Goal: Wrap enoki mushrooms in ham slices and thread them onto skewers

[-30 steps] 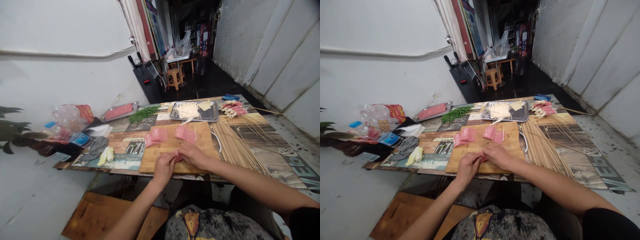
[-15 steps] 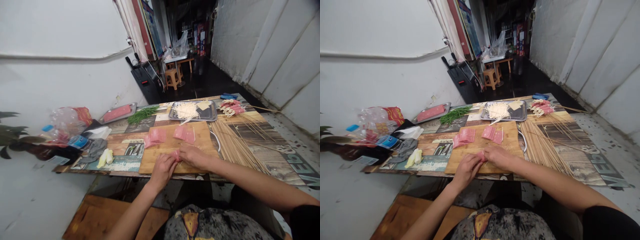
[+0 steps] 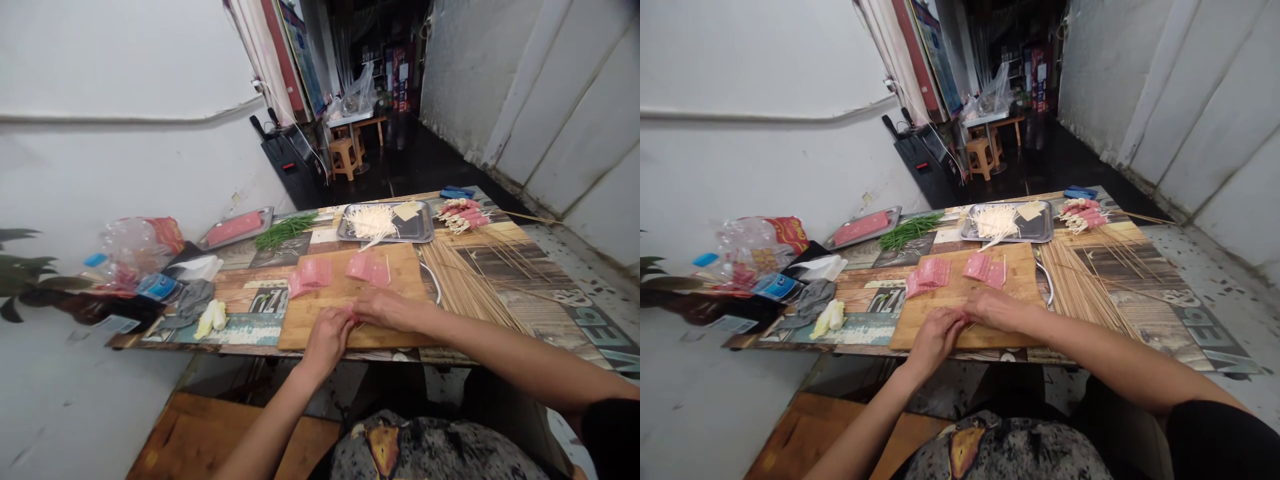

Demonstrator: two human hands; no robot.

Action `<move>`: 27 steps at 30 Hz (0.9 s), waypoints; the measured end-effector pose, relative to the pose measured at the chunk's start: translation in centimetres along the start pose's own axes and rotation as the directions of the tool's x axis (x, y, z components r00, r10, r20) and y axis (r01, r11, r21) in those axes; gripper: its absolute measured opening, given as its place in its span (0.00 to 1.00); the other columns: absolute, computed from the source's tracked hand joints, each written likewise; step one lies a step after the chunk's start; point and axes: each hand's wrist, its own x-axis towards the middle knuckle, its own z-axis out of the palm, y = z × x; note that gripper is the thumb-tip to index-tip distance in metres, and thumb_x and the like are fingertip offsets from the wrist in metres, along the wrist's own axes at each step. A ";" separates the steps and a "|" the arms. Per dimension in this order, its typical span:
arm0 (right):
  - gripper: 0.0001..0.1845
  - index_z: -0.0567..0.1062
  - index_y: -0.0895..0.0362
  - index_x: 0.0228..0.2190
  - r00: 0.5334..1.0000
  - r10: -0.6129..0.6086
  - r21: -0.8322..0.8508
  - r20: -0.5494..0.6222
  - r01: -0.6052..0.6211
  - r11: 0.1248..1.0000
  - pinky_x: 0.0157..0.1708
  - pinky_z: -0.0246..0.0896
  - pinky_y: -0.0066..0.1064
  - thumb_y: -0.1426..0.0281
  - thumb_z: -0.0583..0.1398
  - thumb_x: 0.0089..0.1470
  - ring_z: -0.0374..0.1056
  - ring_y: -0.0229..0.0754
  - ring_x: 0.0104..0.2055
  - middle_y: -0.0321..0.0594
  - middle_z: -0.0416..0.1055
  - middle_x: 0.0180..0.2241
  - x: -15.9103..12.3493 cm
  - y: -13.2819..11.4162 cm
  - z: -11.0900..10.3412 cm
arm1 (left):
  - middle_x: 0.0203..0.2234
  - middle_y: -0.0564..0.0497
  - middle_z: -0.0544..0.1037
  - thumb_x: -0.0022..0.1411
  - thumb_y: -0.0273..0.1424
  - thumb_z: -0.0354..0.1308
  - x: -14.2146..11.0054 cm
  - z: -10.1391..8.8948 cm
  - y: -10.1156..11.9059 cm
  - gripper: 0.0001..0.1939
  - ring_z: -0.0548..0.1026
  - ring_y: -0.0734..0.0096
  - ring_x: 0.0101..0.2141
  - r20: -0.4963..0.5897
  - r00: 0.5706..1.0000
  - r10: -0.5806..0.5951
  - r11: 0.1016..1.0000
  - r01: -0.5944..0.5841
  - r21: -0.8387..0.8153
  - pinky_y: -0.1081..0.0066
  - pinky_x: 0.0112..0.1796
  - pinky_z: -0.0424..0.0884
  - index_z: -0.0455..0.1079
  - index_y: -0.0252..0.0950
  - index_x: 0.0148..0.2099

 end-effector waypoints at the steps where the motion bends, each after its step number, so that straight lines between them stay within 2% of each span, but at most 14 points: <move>1: 0.16 0.76 0.61 0.36 1.000 -0.008 -0.007 -0.002 0.008 1.000 0.30 0.53 0.30 0.68 0.50 0.64 0.60 0.40 0.30 0.43 0.71 0.31 0.0 0.0 -0.1 | 0.33 0.45 0.78 0.65 0.27 0.51 0.1 -0.1 0.0 0.11 0.73 0.66 0.35 0.007 1.000 -0.007 1.000 0.007 -0.022 0.68 0.39 0.69 0.75 0.34 0.41; 4: 0.15 0.78 0.59 0.36 1.000 -0.028 -0.009 0.013 0.028 1.000 0.30 0.52 0.30 0.68 0.52 0.63 0.60 0.40 0.30 0.43 0.71 0.31 0.2 0.1 -0.4 | 0.33 0.46 0.79 0.64 0.27 0.53 0.2 -0.4 0.0 0.10 0.74 0.66 0.35 0.042 0.998 -0.047 0.995 0.050 -0.086 0.69 0.39 0.69 0.76 0.35 0.41; 7: 0.15 0.78 0.59 0.30 0.999 -0.009 0.093 0.049 0.004 0.996 0.30 0.52 0.28 0.69 0.54 0.61 0.61 0.38 0.31 0.41 0.71 0.30 0.5 0.5 -0.8 | 0.31 0.47 0.79 0.63 0.30 0.55 0.3 -0.7 0.3 0.09 0.74 0.66 0.35 0.059 0.990 -0.131 0.982 0.138 -0.133 0.69 0.39 0.68 0.78 0.36 0.38; 11: 0.12 0.79 0.60 0.31 0.992 0.007 0.228 0.122 -0.035 0.973 0.30 0.52 0.27 0.70 0.56 0.59 0.61 0.36 0.30 0.40 0.71 0.29 1.1 0.9 -1.2 | 0.31 0.48 0.80 0.62 0.30 0.56 0.5 -0.9 0.8 0.09 0.74 0.65 0.35 0.054 0.964 -0.259 0.955 0.264 -0.135 0.68 0.39 0.69 0.78 0.37 0.37; 15: 0.11 0.79 0.62 0.30 0.981 0.041 0.300 0.190 -0.098 0.949 0.28 0.50 0.25 0.71 0.58 0.58 0.61 0.35 0.28 0.40 0.72 0.28 1.7 1.0 -1.7 | 0.31 0.49 0.80 0.59 0.29 0.58 0.9 -1.1 1.0 0.07 0.75 0.66 0.34 0.080 0.941 -0.329 0.932 0.337 -0.135 0.69 0.38 0.69 0.78 0.37 0.37; 17: 0.11 0.80 0.62 0.30 0.974 0.044 0.341 0.221 -0.119 0.933 0.27 0.50 0.24 0.74 0.58 0.56 0.60 0.34 0.26 0.40 0.72 0.27 1.9 0.9 -2.0 | 0.31 0.49 0.80 0.58 0.27 0.59 1.0 -1.1 1.1 0.06 0.75 0.66 0.34 0.025 0.949 -0.314 0.941 0.315 -0.124 0.69 0.38 0.69 0.78 0.37 0.37; 19: 0.10 0.81 0.61 0.31 0.972 0.044 0.370 0.232 -0.130 0.920 0.27 0.50 0.24 0.76 0.58 0.55 0.60 0.33 0.26 0.39 0.74 0.27 2.1 0.9 -2.1 | 0.31 0.49 0.80 0.58 0.25 0.58 0.9 -1.0 1.1 0.07 0.75 0.66 0.35 -0.021 0.968 -0.252 0.963 0.248 -0.109 0.68 0.39 0.68 0.77 0.37 0.36; 22: 0.10 0.81 0.61 0.32 0.970 0.062 0.387 0.235 -0.151 0.910 0.28 0.50 0.24 0.77 0.58 0.53 0.60 0.33 0.26 0.39 0.75 0.27 2.2 0.9 -2.3 | 0.32 0.48 0.80 0.61 0.25 0.55 0.5 -0.8 1.3 0.08 0.75 0.65 0.35 -0.022 0.986 -0.163 0.985 0.162 -0.052 0.68 0.39 0.68 0.77 0.37 0.36; 27: 0.10 0.81 0.62 0.30 0.956 0.081 0.375 0.281 -0.187 0.908 0.25 0.47 0.24 0.78 0.58 0.51 0.57 0.32 0.23 0.36 0.72 0.22 2.7 1.1 -2.6 | 0.32 0.46 0.79 0.60 0.28 0.58 0.1 -0.3 1.5 0.06 0.73 0.62 0.34 -0.003 0.991 -0.135 0.987 0.134 0.088 0.67 0.37 0.67 0.74 0.34 0.39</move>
